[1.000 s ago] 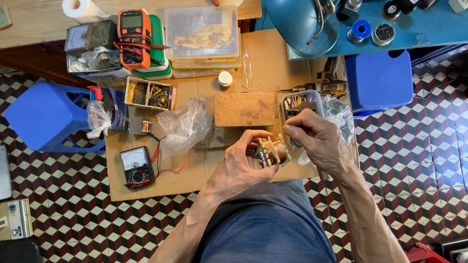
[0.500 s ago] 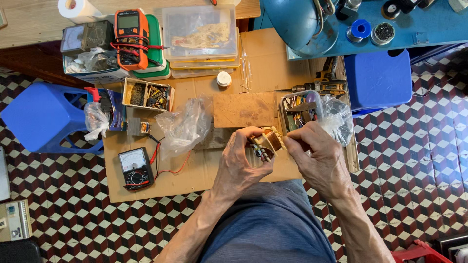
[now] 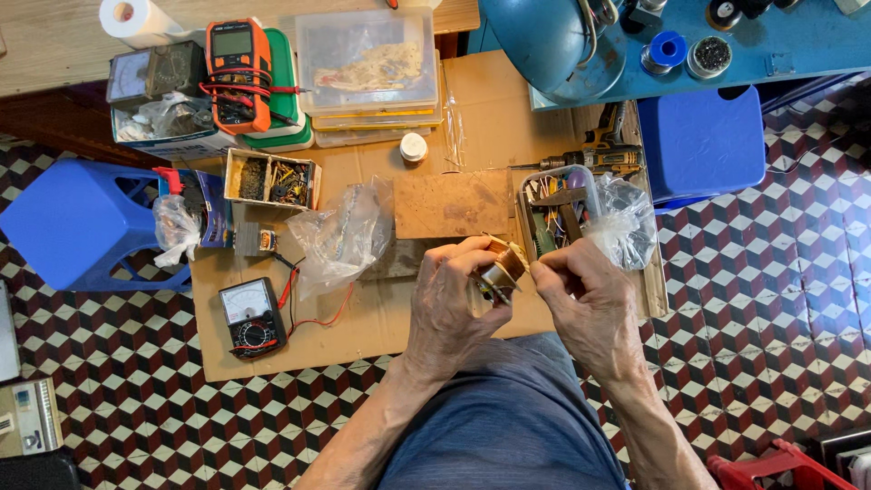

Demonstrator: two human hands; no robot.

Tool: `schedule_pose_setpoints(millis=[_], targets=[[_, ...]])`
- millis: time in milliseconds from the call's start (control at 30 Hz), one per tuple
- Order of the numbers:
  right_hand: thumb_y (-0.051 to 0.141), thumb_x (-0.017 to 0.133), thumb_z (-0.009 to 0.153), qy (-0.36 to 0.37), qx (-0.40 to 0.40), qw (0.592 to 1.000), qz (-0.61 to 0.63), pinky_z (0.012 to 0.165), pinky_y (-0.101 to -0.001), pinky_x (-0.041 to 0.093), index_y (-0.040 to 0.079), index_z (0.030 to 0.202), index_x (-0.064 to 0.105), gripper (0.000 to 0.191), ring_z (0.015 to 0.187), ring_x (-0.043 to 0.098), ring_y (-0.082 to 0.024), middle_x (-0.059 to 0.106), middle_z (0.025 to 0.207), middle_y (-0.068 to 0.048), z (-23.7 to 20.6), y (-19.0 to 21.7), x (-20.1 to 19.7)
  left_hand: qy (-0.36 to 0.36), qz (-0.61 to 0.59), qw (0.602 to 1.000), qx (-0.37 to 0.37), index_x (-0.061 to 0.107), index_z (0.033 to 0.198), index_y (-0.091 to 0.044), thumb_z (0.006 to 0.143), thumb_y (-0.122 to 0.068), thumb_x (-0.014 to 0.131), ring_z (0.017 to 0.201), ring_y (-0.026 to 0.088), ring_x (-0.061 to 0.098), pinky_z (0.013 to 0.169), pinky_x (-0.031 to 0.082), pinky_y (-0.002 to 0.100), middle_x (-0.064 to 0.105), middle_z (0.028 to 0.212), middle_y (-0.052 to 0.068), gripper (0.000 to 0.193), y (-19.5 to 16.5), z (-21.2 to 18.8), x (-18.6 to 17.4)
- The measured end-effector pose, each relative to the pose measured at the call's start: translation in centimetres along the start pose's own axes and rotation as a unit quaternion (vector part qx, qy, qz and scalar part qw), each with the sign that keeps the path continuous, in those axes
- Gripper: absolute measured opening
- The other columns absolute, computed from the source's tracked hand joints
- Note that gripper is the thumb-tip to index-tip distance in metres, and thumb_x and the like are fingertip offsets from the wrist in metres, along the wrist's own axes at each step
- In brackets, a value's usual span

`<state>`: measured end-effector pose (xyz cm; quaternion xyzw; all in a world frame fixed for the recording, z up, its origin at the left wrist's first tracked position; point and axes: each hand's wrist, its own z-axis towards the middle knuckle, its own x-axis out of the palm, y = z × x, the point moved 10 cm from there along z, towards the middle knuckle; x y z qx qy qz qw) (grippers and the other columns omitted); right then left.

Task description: The person winds copper wire around a laminated iron core to form an electromagnet coil. They rotate the core in their hands and guide the wire with the other hand, then inspect the winding and trim the wire end.

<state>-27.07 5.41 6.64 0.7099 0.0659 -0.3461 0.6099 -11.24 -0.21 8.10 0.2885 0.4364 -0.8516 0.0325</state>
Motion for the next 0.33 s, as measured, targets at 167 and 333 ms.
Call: schedule_pose_setpoints(millis=[167, 333], targets=[[0.013, 0.067, 0.095, 0.002, 0.03, 1.0, 0.002, 0.058, -0.024, 0.05, 0.003, 0.09, 0.07, 0.012, 0.066, 0.057, -0.008, 0.061, 0.08, -0.001, 0.0, -0.9, 0.3, 0.007, -0.016, 1.0, -0.001, 0.05, 0.124, -0.008, 0.069, -0.007, 0.088, 0.114, 0.027, 0.058, 0.1, 0.053, 0.037, 0.063, 0.129, 0.008, 0.067, 0.3, -0.2, 0.2], [0.014, 0.069, 0.095, -0.009, 0.059, 0.998, -0.001, 0.059, -0.0269, 0.05, 0.003, 0.089, 0.07, 0.012, 0.066, 0.057, -0.01, 0.062, 0.078, -0.002, -0.2, -1.6, 0.5, 0.022, -0.029, 0.999, -0.02, 0.05, 0.124, -0.009, 0.072, -0.009, 0.09, 0.112, 0.025, 0.059, 0.097, 0.055, 0.035, 0.064, 0.129, 0.007, 0.065, 1.2, -0.6, 0.7]])
